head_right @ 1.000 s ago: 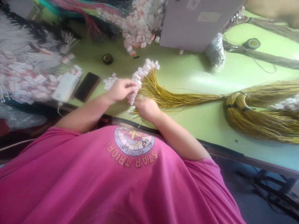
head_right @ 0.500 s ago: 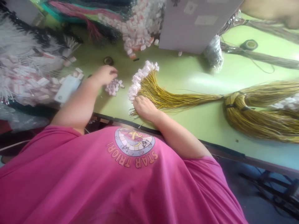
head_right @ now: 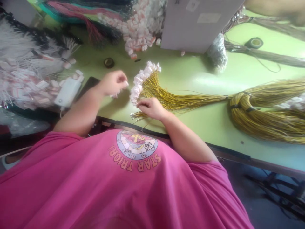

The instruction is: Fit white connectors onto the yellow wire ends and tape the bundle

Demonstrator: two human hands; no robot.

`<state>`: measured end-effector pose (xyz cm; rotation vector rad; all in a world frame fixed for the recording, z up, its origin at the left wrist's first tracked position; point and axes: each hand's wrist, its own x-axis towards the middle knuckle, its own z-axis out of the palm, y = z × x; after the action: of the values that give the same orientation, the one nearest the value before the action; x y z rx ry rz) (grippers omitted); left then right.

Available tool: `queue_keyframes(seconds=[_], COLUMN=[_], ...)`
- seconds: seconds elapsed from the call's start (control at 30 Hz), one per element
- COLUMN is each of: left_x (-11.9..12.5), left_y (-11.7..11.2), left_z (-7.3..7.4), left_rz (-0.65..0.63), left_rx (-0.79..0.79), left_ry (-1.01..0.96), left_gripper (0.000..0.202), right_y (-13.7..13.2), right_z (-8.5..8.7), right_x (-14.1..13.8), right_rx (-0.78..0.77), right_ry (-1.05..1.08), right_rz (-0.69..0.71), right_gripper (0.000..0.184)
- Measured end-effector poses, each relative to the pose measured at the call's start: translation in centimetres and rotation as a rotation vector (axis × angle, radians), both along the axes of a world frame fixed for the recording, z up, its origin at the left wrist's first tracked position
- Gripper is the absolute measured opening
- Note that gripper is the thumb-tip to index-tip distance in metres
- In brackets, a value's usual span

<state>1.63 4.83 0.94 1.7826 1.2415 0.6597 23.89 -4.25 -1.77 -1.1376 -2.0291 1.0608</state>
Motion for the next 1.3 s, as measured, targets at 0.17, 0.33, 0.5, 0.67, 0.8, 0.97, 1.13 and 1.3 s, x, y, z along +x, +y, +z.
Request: queue_keyframes(seconds=[0.17,0.33,0.5,0.67,0.8,0.97,1.13,1.3], left_x=[2.6,3.0,3.0,3.5,3.7,3.7,3.3,3.4], left_y=[-3.6,-4.9,-5.0,-5.1,-5.1,-5.3,-5.2,-5.2], left_z=[-0.4,-1.6,-2.3,-3.0,-3.6,-3.7,-3.6,-3.6], left_rz=[-0.124,-0.116,-0.091,-0.082,-0.067,-0.040,-0.129,-0.132], left_rx=[-0.311,-0.434,-0.445,-0.426,-0.341,-0.127,0.068,0.063], left_ry=[-0.412,-0.629,-0.690,-0.657,-0.628,-0.455,-0.340,-0.332], left_gripper=[0.013,0.021,0.030,0.029,0.024,0.021,0.013,0.012], right_y=[0.0,0.0,-0.4,-0.5,-0.4,-0.3,-0.2,-0.1], right_z=[0.5,0.3,0.7,0.9,1.0,1.0,0.8,0.6], right_x=[0.3,0.0,-0.5,-0.7,-0.7,-0.7,-0.7,-0.7], right_rx=[-0.176,-0.136,0.037,0.079,0.067,0.033,0.051,0.055], right_ry=[0.148,0.136,0.024,-0.070,-0.126,-0.172,-0.210,-0.207], right_rz=[-0.083,-0.213,-0.361,-0.344,-0.319,-0.310,-0.310,-0.288], right_gripper=[0.029,0.026,0.018,0.018,0.020,0.021,0.021,0.022])
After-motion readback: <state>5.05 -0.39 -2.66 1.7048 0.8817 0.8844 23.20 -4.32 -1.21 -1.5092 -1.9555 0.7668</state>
